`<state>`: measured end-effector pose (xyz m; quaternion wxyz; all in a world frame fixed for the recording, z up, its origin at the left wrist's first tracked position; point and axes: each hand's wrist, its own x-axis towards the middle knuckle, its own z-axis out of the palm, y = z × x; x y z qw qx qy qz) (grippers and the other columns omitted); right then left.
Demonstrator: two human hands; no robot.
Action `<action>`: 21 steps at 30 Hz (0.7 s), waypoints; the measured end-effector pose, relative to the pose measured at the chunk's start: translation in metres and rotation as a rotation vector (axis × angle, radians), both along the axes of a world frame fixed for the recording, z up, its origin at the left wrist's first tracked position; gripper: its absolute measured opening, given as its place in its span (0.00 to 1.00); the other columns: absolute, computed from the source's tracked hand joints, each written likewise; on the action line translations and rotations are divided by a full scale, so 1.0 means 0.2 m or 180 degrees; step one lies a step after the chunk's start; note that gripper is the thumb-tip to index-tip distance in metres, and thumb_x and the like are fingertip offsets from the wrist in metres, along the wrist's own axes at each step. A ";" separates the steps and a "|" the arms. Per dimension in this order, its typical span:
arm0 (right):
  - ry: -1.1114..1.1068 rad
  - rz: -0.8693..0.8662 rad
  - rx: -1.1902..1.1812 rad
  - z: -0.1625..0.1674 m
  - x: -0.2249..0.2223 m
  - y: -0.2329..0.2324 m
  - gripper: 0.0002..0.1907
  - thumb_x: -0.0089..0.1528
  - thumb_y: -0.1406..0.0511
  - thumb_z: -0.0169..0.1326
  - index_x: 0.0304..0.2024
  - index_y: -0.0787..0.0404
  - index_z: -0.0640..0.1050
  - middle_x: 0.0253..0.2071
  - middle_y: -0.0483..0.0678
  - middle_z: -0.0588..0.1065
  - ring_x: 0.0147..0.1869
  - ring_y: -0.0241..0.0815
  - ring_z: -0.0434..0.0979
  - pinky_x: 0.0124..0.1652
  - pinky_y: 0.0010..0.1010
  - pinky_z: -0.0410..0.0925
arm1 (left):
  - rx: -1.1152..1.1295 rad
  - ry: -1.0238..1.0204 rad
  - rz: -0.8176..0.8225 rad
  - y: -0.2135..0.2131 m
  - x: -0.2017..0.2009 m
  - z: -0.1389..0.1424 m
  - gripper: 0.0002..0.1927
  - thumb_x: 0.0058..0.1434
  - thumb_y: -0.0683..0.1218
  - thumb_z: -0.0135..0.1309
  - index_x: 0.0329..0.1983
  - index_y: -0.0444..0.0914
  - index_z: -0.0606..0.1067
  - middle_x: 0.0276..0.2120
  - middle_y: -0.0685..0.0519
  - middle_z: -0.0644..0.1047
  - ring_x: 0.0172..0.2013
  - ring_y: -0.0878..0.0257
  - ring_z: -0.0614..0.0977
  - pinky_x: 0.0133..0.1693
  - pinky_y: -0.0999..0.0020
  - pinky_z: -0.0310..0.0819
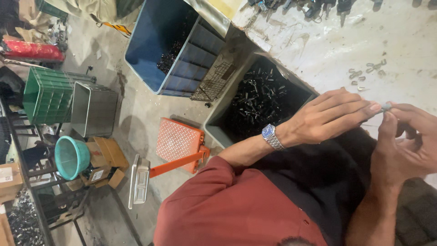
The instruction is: The person picks small black cylindrical plastic parts from a pile on the workbench, fits a smaller insert into each one by hand, and places the assembled parts into a bin below the table, repeating the cycle continuously.
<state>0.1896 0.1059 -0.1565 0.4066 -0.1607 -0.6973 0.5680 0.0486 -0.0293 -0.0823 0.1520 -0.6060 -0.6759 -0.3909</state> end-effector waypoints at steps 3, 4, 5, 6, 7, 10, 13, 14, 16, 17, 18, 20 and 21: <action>-0.0026 0.0114 -0.0098 0.03 0.00 0.01 0.06 0.74 0.81 0.57 0.49 0.72 0.75 0.53 0.59 0.77 0.55 0.42 0.81 0.53 0.27 0.74 | -0.0059 0.0135 0.0028 0.00 -0.01 0.00 0.18 0.67 0.39 0.57 0.59 0.35 0.73 0.53 0.49 0.78 0.53 0.57 0.82 0.58 0.59 0.77; -0.0077 0.0215 -0.0158 0.05 0.00 0.03 0.05 0.72 0.80 0.56 0.50 0.73 0.75 0.54 0.59 0.77 0.54 0.42 0.79 0.54 0.28 0.73 | -0.0091 0.0180 -0.0002 0.00 -0.02 0.00 0.17 0.69 0.39 0.56 0.61 0.36 0.73 0.55 0.50 0.78 0.54 0.58 0.81 0.58 0.60 0.77; -0.0113 0.0295 -0.0316 0.07 0.00 0.03 0.06 0.72 0.80 0.55 0.50 0.72 0.75 0.53 0.57 0.76 0.53 0.41 0.78 0.55 0.27 0.73 | -0.0120 0.0224 -0.0030 -0.01 -0.03 0.00 0.17 0.71 0.40 0.56 0.63 0.36 0.72 0.56 0.50 0.77 0.55 0.58 0.81 0.58 0.62 0.77; -0.0149 0.0370 -0.0475 0.10 0.00 0.03 0.06 0.72 0.79 0.55 0.51 0.72 0.75 0.52 0.55 0.75 0.52 0.39 0.77 0.55 0.26 0.72 | -0.0067 0.0357 -0.0139 0.00 -0.04 0.01 0.17 0.71 0.38 0.56 0.62 0.35 0.72 0.56 0.49 0.77 0.54 0.58 0.81 0.58 0.61 0.77; -0.0176 0.0427 -0.0739 0.13 0.01 0.04 0.07 0.73 0.78 0.56 0.53 0.71 0.75 0.50 0.53 0.74 0.50 0.37 0.75 0.54 0.25 0.71 | -0.0017 0.0482 -0.0247 -0.01 -0.06 0.02 0.18 0.70 0.36 0.55 0.62 0.33 0.73 0.55 0.48 0.77 0.53 0.57 0.81 0.57 0.60 0.78; -0.0222 0.0665 -0.1703 0.24 0.08 0.00 0.06 0.73 0.74 0.58 0.52 0.70 0.78 0.43 0.49 0.76 0.41 0.32 0.73 0.43 0.19 0.67 | 0.0124 0.0745 -0.0561 -0.01 -0.10 0.08 0.17 0.67 0.35 0.56 0.59 0.30 0.73 0.54 0.45 0.77 0.51 0.54 0.82 0.56 0.58 0.80; -0.0400 0.0576 -0.2018 0.33 0.17 -0.04 0.05 0.72 0.72 0.59 0.47 0.71 0.79 0.40 0.49 0.77 0.38 0.33 0.74 0.37 0.22 0.67 | 0.0141 0.0807 -0.0942 0.01 -0.09 0.14 0.15 0.66 0.40 0.62 0.54 0.33 0.75 0.50 0.45 0.79 0.49 0.54 0.84 0.54 0.57 0.81; -0.0470 0.0458 -0.2013 0.35 0.21 -0.05 0.06 0.71 0.71 0.59 0.46 0.70 0.78 0.41 0.49 0.76 0.38 0.34 0.74 0.37 0.24 0.69 | 0.0038 0.0579 -0.1148 0.03 -0.07 0.15 0.16 0.67 0.45 0.64 0.54 0.34 0.77 0.46 0.47 0.80 0.46 0.55 0.83 0.50 0.60 0.79; -0.0433 0.0211 -0.1661 0.39 0.30 -0.04 0.10 0.72 0.66 0.57 0.48 0.69 0.77 0.44 0.51 0.76 0.40 0.35 0.74 0.40 0.26 0.70 | -0.0108 0.0249 -0.1606 0.14 -0.06 0.15 0.22 0.62 0.55 0.66 0.50 0.35 0.80 0.35 0.51 0.79 0.36 0.57 0.81 0.39 0.64 0.76; -0.0354 0.0257 -0.1329 0.39 0.33 -0.05 0.12 0.76 0.64 0.55 0.51 0.70 0.76 0.45 0.53 0.76 0.41 0.36 0.71 0.42 0.26 0.66 | -0.0231 0.0206 -0.1752 0.18 -0.07 0.14 0.27 0.55 0.60 0.65 0.46 0.35 0.82 0.27 0.54 0.78 0.28 0.58 0.79 0.33 0.65 0.74; -0.0222 0.0235 -0.1280 0.39 0.37 -0.04 0.12 0.76 0.62 0.53 0.51 0.67 0.73 0.45 0.52 0.76 0.44 0.38 0.72 0.48 0.29 0.67 | -0.0219 -0.0183 -0.1656 0.26 -0.07 0.13 0.21 0.56 0.57 0.66 0.43 0.37 0.82 0.27 0.54 0.77 0.28 0.56 0.78 0.33 0.62 0.72; 0.0123 0.0353 -0.1269 0.38 0.41 -0.06 0.12 0.77 0.59 0.49 0.51 0.62 0.68 0.45 0.52 0.76 0.49 0.42 0.75 0.61 0.34 0.69 | -0.0454 -0.0852 -0.1067 0.39 -0.09 0.08 0.11 0.64 0.50 0.64 0.42 0.39 0.81 0.31 0.53 0.79 0.32 0.54 0.80 0.35 0.60 0.72; 0.0169 0.0316 -0.1422 0.37 0.42 -0.07 0.12 0.77 0.59 0.47 0.53 0.62 0.67 0.40 0.51 0.75 0.43 0.41 0.74 0.52 0.32 0.68 | -0.0652 -0.1145 -0.0576 0.47 -0.11 0.05 0.06 0.71 0.47 0.63 0.43 0.40 0.81 0.35 0.52 0.81 0.35 0.55 0.82 0.38 0.61 0.74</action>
